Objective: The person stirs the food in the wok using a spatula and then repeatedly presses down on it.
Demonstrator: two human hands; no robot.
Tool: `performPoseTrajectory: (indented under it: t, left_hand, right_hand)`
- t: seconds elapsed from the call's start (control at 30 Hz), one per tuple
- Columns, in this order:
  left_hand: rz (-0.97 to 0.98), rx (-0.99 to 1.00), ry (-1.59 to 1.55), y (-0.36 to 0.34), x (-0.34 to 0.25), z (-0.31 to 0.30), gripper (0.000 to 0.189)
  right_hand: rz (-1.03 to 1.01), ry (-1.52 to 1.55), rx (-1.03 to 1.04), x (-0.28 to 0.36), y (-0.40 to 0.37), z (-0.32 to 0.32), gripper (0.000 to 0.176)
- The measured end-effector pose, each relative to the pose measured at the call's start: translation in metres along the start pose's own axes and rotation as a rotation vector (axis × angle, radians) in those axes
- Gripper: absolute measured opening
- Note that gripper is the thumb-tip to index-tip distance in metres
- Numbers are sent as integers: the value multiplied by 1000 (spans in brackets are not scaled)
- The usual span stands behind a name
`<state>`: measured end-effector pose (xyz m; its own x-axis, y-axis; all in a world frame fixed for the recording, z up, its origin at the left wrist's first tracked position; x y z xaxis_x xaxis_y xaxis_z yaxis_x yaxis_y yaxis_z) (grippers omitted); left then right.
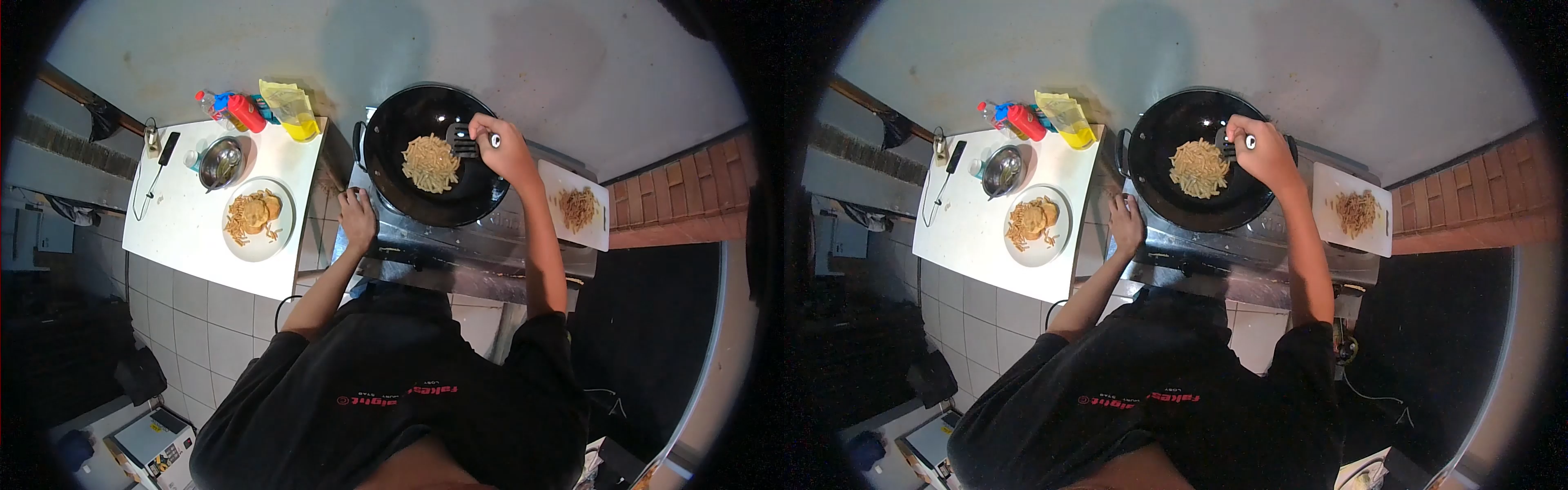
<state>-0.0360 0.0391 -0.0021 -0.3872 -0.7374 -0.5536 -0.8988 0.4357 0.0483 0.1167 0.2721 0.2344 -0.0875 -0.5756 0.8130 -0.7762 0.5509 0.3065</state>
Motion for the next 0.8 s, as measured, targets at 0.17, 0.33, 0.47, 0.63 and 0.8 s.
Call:
performPoseTrajectory:
  t: [0.17,0.33,0.47,0.63,0.8]
  left_hand:
    - [10,-22,-3,0,3,3,40]
    - [7,0,21,1,3,4,41]
    - [12,16,27,1,2,3,41]
    - [9,20,33,1,2,4,41]
    - [21,-1,20,0,0,4,42]
  right_hand:
    - [104,-46,-30,25,-7,-9,6]
    - [53,-127,-69,30,-10,-7,6]
    - [-2,-137,14,20,-10,-5,5]
    - [-29,-170,63,14,-15,-5,6]
    - [-11,-218,93,34,-23,-8,7]
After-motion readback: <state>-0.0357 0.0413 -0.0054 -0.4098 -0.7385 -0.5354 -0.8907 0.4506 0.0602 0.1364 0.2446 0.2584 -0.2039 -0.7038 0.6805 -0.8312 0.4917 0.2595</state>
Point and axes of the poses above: each hand's wrist, its own y-axis towards the middle knuckle, its own z-axis out of the palm, x = y × z, the point moved 3 cm from there along y, towards the middle knuckle, and after that the axes turned 13 degrees about y, right-handed, at the moved point
